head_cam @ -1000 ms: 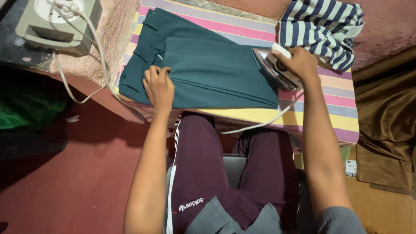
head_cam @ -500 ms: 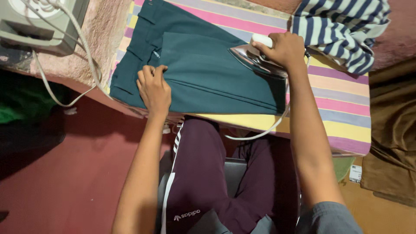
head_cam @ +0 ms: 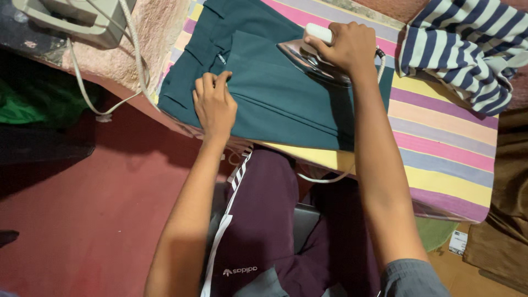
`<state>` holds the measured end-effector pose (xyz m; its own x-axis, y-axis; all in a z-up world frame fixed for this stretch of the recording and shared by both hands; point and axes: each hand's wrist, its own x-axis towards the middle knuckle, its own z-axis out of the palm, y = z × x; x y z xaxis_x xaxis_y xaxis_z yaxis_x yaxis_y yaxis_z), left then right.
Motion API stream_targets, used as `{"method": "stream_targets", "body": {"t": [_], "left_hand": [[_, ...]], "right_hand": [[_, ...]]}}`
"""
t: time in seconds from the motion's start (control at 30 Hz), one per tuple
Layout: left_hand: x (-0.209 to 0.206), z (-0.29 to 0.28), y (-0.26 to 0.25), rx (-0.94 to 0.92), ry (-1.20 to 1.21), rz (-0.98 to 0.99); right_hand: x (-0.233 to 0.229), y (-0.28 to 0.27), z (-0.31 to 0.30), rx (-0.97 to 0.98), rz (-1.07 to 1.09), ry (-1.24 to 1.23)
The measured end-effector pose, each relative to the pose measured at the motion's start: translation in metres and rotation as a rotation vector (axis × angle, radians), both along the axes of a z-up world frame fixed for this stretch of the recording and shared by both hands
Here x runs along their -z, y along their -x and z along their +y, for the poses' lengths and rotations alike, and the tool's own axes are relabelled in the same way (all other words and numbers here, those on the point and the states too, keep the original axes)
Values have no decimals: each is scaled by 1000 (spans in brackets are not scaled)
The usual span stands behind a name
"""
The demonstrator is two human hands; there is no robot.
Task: The person irons a dark green pair of trousers on a striped ironing board, smoothing the fabric with one hand while moving the iron with the other. After ironing, the person folds the trousers and places them on a pile of other clothes.
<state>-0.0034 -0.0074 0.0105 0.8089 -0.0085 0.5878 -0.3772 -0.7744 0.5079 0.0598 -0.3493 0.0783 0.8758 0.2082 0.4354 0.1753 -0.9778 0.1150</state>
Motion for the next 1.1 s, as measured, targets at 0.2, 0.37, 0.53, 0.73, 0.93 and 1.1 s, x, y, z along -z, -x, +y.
{"method": "stream_targets", "body": {"t": [0.2, 0.37, 0.53, 0.73, 0.93, 1.1], "left_hand": [[-1, 2, 1, -2, -26, 20], [1, 2, 0, -5, -20, 16], [4, 4, 0, -29, -26, 7], [4, 2, -2, -44, -16, 37], [7, 1, -3, -47, -12, 9], [4, 2, -2, -50, -10, 7]], "right_hand": [[5, -15, -1, -39, -32, -66], [3, -4, -14, -80, -7, -89], [0, 2, -4, -108, 57, -45], [-2, -9, 22, -117, 8, -22], [4, -25, 51, -104, -24, -25], [9, -43, 83, -161, -124, -24]]}}
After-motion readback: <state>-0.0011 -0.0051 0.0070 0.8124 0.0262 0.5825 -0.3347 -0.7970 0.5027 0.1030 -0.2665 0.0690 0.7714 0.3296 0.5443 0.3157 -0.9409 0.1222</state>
